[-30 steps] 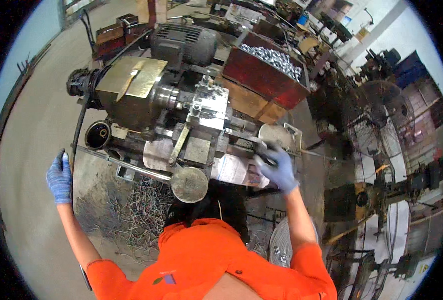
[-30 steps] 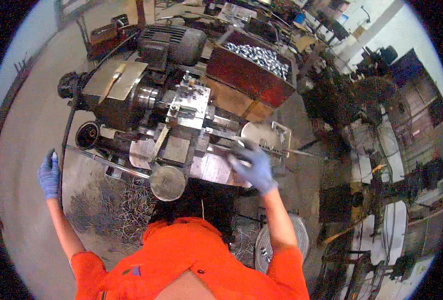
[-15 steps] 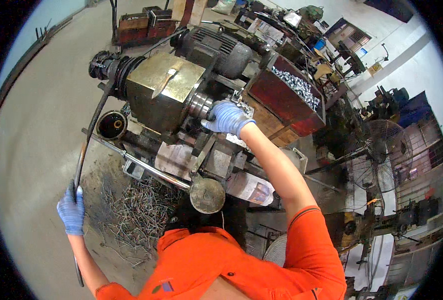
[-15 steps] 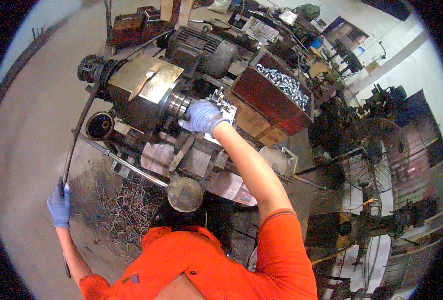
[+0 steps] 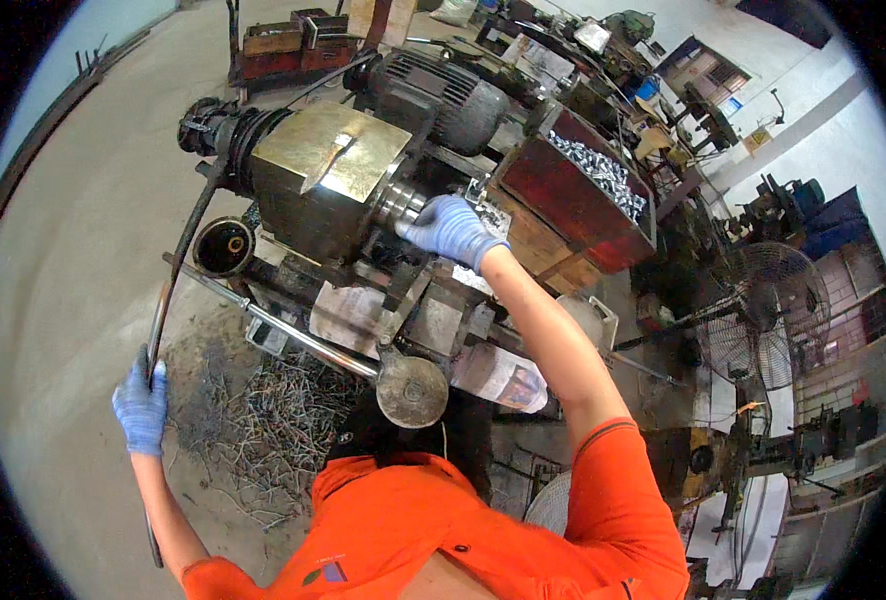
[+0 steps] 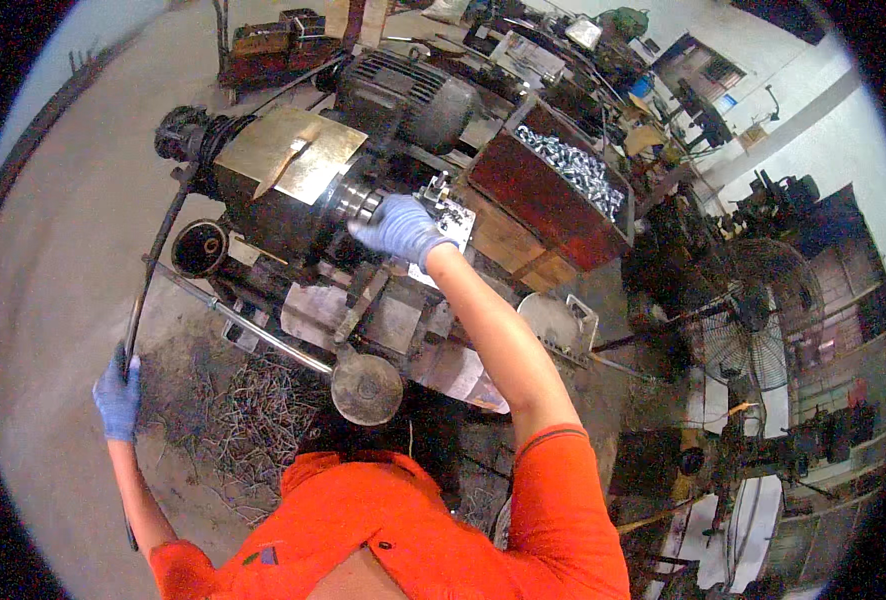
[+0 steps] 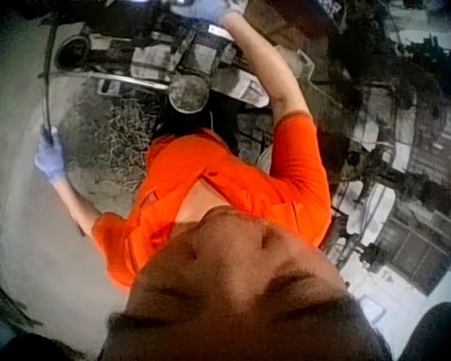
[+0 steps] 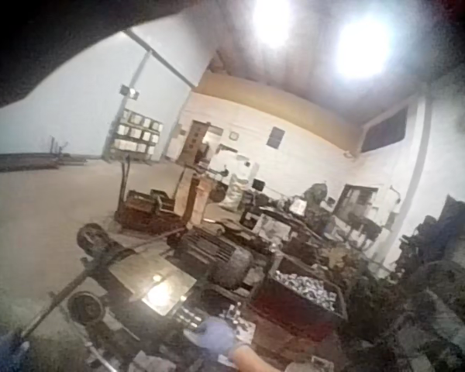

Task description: The person operates a lathe machine by pulling a lever, adjusting a circular dial, and picking up small metal pieces.

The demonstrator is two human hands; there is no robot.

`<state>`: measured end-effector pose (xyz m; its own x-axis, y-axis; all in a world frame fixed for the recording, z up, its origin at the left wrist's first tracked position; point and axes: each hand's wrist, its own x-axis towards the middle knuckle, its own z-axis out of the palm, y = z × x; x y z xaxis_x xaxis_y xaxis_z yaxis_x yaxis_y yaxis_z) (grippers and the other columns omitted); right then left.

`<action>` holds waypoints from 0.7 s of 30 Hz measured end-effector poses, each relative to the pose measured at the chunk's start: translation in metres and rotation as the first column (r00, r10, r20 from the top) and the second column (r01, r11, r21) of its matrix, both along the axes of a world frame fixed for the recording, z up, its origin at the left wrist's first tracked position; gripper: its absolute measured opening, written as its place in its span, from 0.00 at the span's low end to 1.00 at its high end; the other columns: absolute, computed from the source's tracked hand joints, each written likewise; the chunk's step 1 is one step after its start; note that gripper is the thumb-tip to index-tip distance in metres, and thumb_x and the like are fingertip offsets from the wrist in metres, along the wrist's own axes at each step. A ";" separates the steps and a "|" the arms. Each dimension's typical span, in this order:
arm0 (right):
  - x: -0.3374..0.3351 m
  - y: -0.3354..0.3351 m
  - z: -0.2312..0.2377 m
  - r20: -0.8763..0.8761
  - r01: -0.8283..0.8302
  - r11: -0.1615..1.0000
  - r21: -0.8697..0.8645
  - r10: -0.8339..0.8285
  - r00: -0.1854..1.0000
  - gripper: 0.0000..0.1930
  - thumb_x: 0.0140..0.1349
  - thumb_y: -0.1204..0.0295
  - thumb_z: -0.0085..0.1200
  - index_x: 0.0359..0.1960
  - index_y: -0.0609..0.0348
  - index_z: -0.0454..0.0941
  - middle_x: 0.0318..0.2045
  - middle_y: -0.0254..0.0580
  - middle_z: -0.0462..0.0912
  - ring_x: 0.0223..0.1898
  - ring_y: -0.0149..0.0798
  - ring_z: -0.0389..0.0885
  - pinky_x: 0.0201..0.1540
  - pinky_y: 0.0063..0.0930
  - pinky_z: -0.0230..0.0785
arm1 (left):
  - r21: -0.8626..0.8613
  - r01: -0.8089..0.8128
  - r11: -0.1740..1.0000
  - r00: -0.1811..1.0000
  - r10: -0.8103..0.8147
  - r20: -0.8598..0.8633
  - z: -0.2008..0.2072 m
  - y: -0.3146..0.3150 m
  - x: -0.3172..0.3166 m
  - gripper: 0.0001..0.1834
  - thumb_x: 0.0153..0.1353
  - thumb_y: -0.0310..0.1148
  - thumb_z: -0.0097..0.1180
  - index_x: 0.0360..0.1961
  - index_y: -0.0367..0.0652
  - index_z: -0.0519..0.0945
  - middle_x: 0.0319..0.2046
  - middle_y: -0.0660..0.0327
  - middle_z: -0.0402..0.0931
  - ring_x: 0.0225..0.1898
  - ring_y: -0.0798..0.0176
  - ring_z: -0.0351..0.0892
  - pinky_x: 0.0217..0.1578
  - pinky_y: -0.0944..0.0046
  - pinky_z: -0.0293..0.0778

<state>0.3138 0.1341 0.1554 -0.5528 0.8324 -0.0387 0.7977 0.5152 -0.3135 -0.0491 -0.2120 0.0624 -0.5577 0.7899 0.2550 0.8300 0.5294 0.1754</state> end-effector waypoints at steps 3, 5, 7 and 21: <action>-0.001 0.011 0.005 -0.267 0.207 0.940 -0.272 -0.281 0.922 0.31 0.46 0.43 0.56 0.22 0.68 0.80 0.20 0.51 0.81 0.25 0.45 0.80 0.35 0.35 0.70 | -0.050 -0.003 0.999 1.000 0.002 -0.016 -0.003 -0.005 -0.005 0.22 0.58 0.47 0.51 0.51 0.50 0.74 0.25 0.50 0.77 0.27 0.47 0.77 0.30 0.52 0.71; -0.008 0.015 0.011 -0.215 0.216 0.934 -0.285 -0.282 0.935 0.31 0.47 0.44 0.56 0.21 0.68 0.80 0.20 0.51 0.80 0.23 0.44 0.79 0.35 0.35 0.69 | -0.037 0.005 0.999 1.000 -0.004 0.016 -0.002 -0.010 -0.006 0.22 0.58 0.47 0.51 0.51 0.49 0.73 0.26 0.50 0.77 0.27 0.47 0.77 0.30 0.52 0.71; -0.011 0.024 0.007 -0.184 0.220 0.945 -0.243 -0.268 0.946 0.30 0.47 0.44 0.56 0.21 0.68 0.80 0.20 0.51 0.80 0.23 0.44 0.78 0.35 0.35 0.69 | -0.101 -0.009 0.995 0.999 0.013 0.037 0.004 -0.021 -0.005 0.22 0.57 0.47 0.51 0.50 0.49 0.74 0.26 0.50 0.77 0.27 0.47 0.77 0.30 0.51 0.71; -0.018 0.011 0.012 -0.314 0.178 0.959 -0.220 -0.243 0.918 0.31 0.53 0.44 0.51 0.26 0.68 0.80 0.22 0.50 0.81 0.28 0.40 0.80 0.37 0.30 0.69 | -0.274 -0.050 0.961 0.958 -0.032 -0.286 -0.045 -0.043 -0.088 0.17 0.55 0.36 0.51 0.46 0.44 0.75 0.24 0.51 0.76 0.26 0.46 0.74 0.28 0.49 0.68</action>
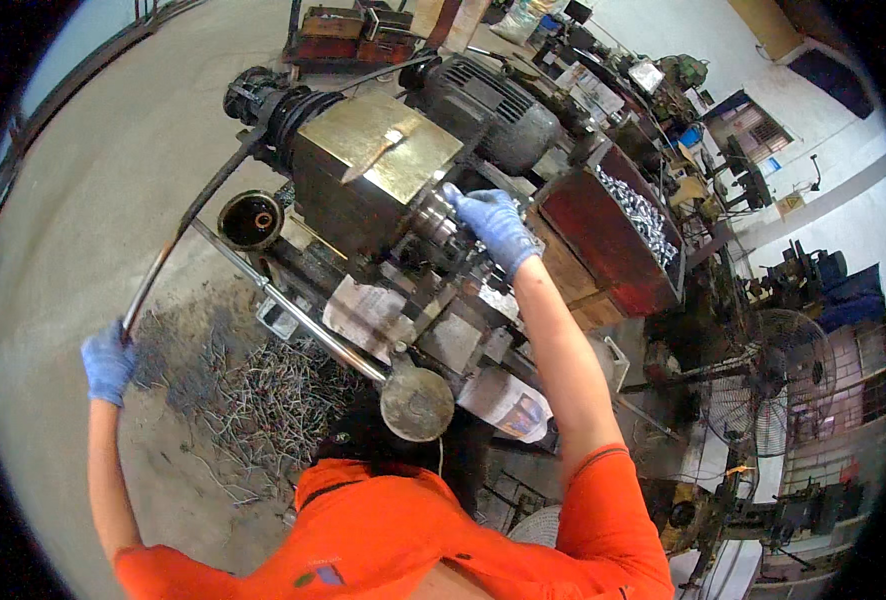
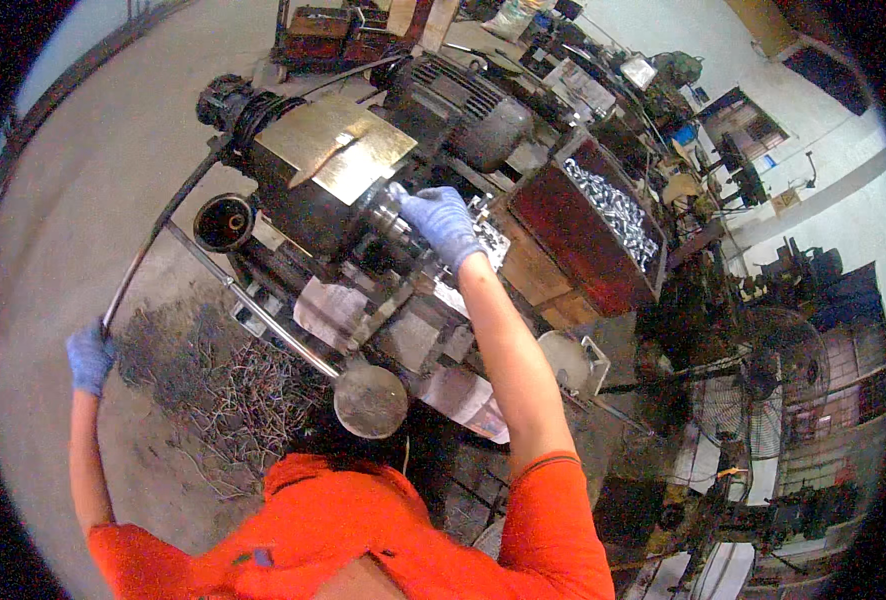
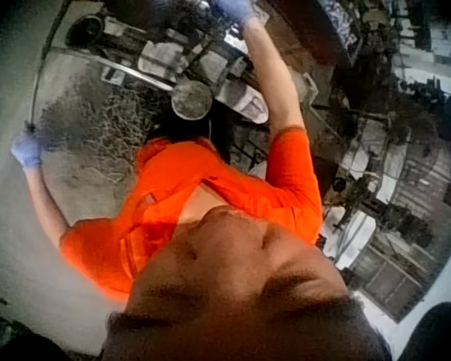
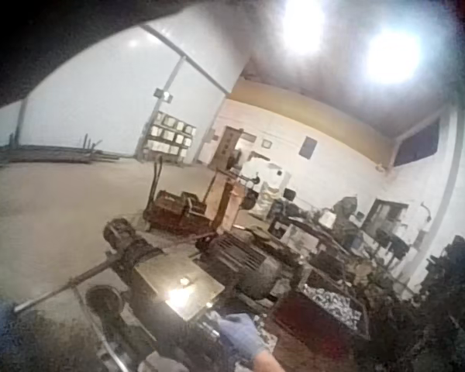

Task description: The person operates a lathe machine by pulling a lever, adjusting a circular dial, and picking up small metal pieces.

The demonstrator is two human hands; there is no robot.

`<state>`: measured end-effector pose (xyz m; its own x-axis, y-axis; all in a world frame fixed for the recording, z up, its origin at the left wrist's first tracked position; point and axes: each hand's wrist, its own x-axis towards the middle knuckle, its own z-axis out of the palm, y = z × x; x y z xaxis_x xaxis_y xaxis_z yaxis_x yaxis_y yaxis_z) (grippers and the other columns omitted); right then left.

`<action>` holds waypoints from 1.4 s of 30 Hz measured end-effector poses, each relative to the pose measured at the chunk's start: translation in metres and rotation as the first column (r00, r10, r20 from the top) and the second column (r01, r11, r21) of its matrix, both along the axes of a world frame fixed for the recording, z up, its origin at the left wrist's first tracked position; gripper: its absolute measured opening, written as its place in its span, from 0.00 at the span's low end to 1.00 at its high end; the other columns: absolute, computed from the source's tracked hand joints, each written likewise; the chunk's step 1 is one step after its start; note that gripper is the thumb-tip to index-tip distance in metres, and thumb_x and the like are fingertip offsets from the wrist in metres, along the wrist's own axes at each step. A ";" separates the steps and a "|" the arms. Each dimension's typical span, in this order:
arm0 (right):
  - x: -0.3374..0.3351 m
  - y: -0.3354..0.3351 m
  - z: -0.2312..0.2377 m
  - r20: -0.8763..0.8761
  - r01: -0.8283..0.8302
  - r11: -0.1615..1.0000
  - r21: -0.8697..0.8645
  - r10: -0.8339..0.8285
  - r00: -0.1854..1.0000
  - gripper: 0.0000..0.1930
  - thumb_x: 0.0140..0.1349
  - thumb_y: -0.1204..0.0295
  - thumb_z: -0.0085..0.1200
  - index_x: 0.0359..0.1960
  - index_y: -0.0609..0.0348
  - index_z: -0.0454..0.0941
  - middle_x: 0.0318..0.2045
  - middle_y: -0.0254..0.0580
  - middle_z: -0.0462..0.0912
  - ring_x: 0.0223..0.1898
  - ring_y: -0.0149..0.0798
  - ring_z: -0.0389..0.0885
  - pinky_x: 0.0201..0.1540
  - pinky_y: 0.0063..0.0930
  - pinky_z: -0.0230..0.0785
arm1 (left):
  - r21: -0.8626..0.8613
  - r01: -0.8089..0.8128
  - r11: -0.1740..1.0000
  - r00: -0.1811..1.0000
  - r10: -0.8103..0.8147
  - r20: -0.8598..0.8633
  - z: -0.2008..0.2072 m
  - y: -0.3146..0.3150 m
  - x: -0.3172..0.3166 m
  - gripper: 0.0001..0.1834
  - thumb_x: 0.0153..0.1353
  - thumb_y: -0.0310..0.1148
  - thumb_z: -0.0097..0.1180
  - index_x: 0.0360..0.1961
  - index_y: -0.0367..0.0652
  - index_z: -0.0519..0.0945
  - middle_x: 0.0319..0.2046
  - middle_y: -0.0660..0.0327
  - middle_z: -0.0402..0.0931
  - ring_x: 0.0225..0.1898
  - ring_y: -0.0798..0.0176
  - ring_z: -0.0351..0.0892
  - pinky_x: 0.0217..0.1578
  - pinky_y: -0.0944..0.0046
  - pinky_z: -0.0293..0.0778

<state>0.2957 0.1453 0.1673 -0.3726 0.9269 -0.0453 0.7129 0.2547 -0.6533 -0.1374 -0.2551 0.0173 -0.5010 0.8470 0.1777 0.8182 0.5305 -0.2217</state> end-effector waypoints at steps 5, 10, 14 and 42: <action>0.004 0.005 -0.001 0.044 0.130 0.989 -0.068 -0.127 0.991 0.29 0.52 0.47 0.56 0.32 0.69 0.80 0.30 0.51 0.82 0.30 0.39 0.80 0.40 0.27 0.69 | 0.053 0.112 0.992 0.974 -0.099 -0.205 -0.004 0.019 -0.092 0.16 0.49 0.28 0.52 0.43 0.42 0.74 0.24 0.55 0.76 0.24 0.53 0.76 0.24 0.55 0.68; 0.003 0.004 -0.003 0.051 0.048 0.999 -0.002 -0.048 0.998 0.28 0.49 0.46 0.57 0.30 0.66 0.81 0.28 0.51 0.82 0.30 0.41 0.81 0.40 0.28 0.70 | 0.004 0.055 0.998 0.986 -0.053 -0.155 0.021 0.038 -0.099 0.15 0.50 0.29 0.52 0.41 0.43 0.75 0.24 0.54 0.77 0.25 0.52 0.77 0.25 0.54 0.70; 0.021 0.010 -0.012 -0.134 0.074 0.981 0.180 -0.050 0.990 0.24 0.50 0.51 0.59 0.27 0.66 0.81 0.23 0.48 0.82 0.25 0.40 0.79 0.36 0.28 0.69 | -0.086 -0.050 0.995 0.998 0.046 -0.044 0.026 0.049 -0.104 0.15 0.51 0.31 0.51 0.42 0.45 0.77 0.28 0.53 0.78 0.29 0.50 0.78 0.33 0.54 0.72; 0.528 -0.151 -0.095 0.568 0.482 0.765 0.426 -0.641 0.516 0.26 0.46 0.53 0.59 0.43 0.58 0.77 0.42 0.52 0.79 0.40 0.49 0.79 0.45 0.35 0.70 | 0.091 0.224 0.970 0.888 -0.241 0.392 -0.085 0.186 0.072 0.13 0.51 0.42 0.52 0.34 0.48 0.81 0.29 0.53 0.79 0.32 0.50 0.78 0.33 0.53 0.72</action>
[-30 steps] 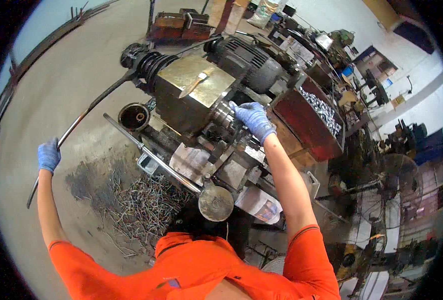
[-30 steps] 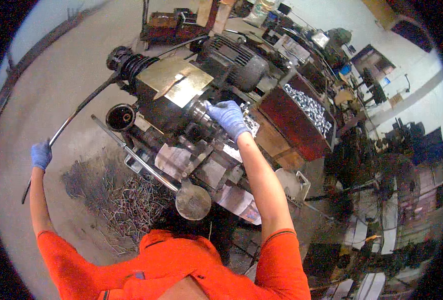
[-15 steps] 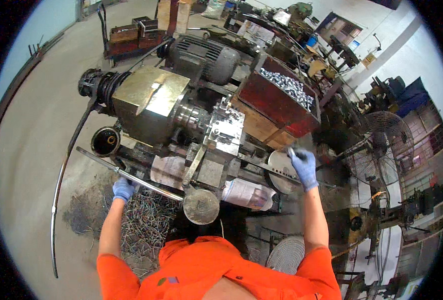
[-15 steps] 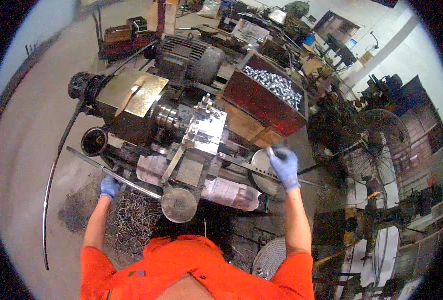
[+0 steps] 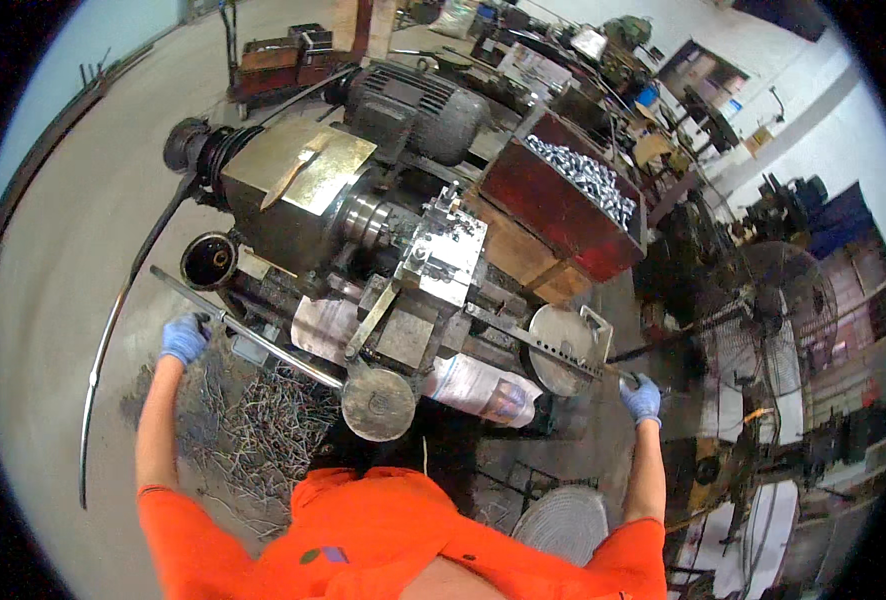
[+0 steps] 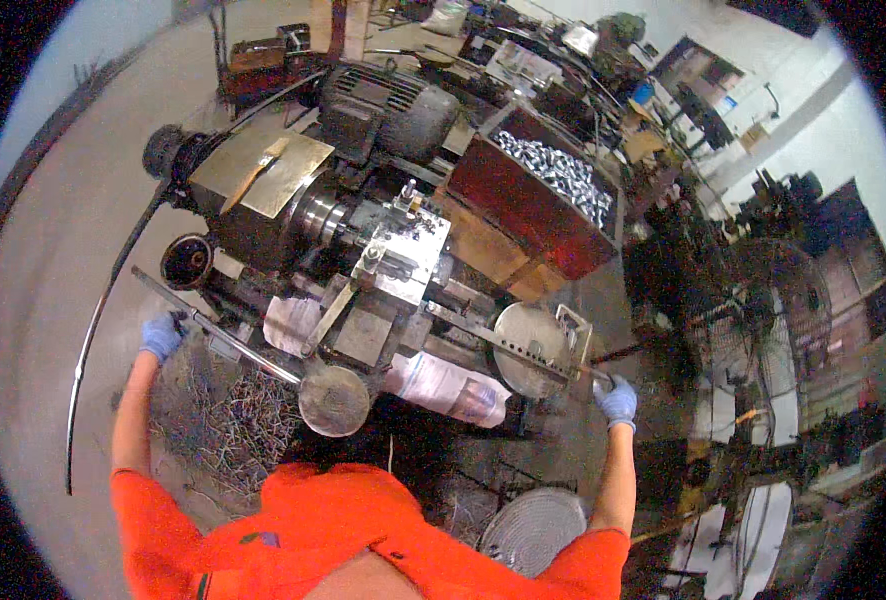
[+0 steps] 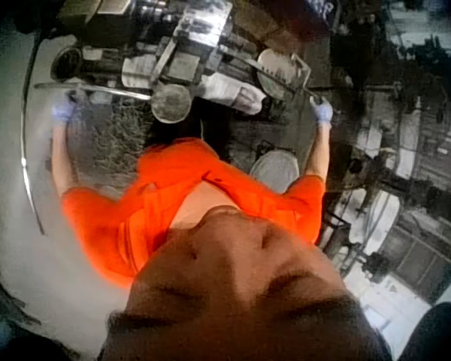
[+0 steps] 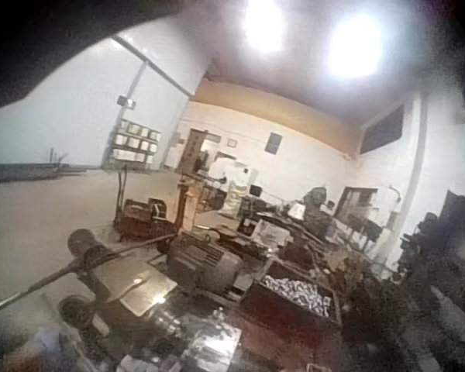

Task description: The person operates a lathe machine by pulling a lever, adjusting a circular dial, and picking up small metal pieces.

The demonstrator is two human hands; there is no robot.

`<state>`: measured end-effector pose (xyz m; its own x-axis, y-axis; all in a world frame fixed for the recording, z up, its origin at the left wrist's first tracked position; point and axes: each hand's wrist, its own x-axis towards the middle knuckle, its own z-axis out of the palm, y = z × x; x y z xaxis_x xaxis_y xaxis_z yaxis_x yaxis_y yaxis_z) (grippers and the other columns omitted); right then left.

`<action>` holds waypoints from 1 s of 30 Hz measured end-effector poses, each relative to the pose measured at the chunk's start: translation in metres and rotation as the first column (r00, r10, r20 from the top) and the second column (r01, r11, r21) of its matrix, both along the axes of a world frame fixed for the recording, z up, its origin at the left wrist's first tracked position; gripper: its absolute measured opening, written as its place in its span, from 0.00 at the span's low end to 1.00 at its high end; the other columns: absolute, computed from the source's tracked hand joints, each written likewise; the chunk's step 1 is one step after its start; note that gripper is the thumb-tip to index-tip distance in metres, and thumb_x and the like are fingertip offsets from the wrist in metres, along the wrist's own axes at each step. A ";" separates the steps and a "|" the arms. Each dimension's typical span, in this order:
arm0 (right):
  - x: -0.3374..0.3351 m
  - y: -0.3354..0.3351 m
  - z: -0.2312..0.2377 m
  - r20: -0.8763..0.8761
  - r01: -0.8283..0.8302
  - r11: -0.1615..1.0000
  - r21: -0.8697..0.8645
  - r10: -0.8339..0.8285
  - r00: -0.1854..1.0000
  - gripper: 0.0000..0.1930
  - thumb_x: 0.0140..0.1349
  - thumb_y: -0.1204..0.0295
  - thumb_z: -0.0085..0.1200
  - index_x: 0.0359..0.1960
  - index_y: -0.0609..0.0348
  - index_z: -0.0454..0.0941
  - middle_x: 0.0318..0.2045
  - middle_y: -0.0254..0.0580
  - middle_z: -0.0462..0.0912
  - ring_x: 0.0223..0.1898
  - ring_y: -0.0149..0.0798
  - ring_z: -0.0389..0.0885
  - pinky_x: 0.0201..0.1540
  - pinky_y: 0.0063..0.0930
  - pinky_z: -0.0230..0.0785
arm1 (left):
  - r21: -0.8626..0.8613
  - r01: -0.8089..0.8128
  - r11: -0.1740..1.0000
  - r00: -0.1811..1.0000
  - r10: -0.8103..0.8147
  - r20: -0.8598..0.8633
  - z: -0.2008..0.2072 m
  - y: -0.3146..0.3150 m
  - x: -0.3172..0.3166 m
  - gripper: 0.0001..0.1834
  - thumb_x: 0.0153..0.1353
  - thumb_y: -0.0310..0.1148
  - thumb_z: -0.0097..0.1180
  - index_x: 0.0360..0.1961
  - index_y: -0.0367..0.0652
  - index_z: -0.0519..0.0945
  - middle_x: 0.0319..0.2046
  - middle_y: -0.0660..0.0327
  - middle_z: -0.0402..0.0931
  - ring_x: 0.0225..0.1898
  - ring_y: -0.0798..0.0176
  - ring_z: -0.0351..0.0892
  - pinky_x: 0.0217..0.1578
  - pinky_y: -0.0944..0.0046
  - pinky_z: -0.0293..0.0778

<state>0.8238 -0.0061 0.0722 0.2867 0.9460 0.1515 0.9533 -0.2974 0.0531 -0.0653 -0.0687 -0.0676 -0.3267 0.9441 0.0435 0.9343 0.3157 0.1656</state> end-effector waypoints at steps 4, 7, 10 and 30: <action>0.022 0.011 -0.013 0.232 -0.004 0.978 -0.207 0.053 0.971 0.31 0.44 0.50 0.59 0.50 0.53 0.73 0.53 0.48 0.72 0.54 0.49 0.69 0.56 0.38 0.62 | 0.282 -0.060 0.957 0.995 0.037 0.089 0.081 -0.009 0.011 0.14 0.55 0.42 0.53 0.37 0.47 0.81 0.28 0.54 0.79 0.31 0.52 0.79 0.34 0.56 0.73; 0.025 0.024 -0.015 0.130 0.134 0.949 -0.285 -0.101 0.986 0.32 0.42 0.51 0.60 0.49 0.52 0.72 0.54 0.44 0.71 0.57 0.48 0.66 0.59 0.40 0.58 | 0.368 -0.107 0.924 0.987 0.056 0.149 0.139 -0.002 0.051 0.15 0.56 0.44 0.53 0.37 0.46 0.81 0.28 0.54 0.79 0.31 0.53 0.79 0.34 0.58 0.73; 0.022 0.016 -0.019 0.086 0.181 0.952 -0.245 -0.165 0.983 0.31 0.42 0.51 0.61 0.48 0.52 0.73 0.52 0.45 0.72 0.57 0.48 0.66 0.59 0.41 0.57 | 0.405 -0.078 0.911 0.984 0.005 0.179 0.140 0.014 0.063 0.15 0.57 0.45 0.53 0.37 0.46 0.81 0.29 0.54 0.79 0.31 0.54 0.80 0.34 0.58 0.73; 0.061 -0.336 -0.071 0.050 0.709 0.664 -0.238 -0.721 0.691 0.21 0.46 0.56 0.57 0.31 0.66 0.78 0.33 0.59 0.79 0.39 0.55 0.78 0.42 0.43 0.70 | 0.230 -0.223 0.947 0.972 0.196 0.132 0.103 0.061 0.086 0.18 0.54 0.48 0.54 0.36 0.46 0.81 0.33 0.52 0.79 0.37 0.50 0.78 0.39 0.54 0.72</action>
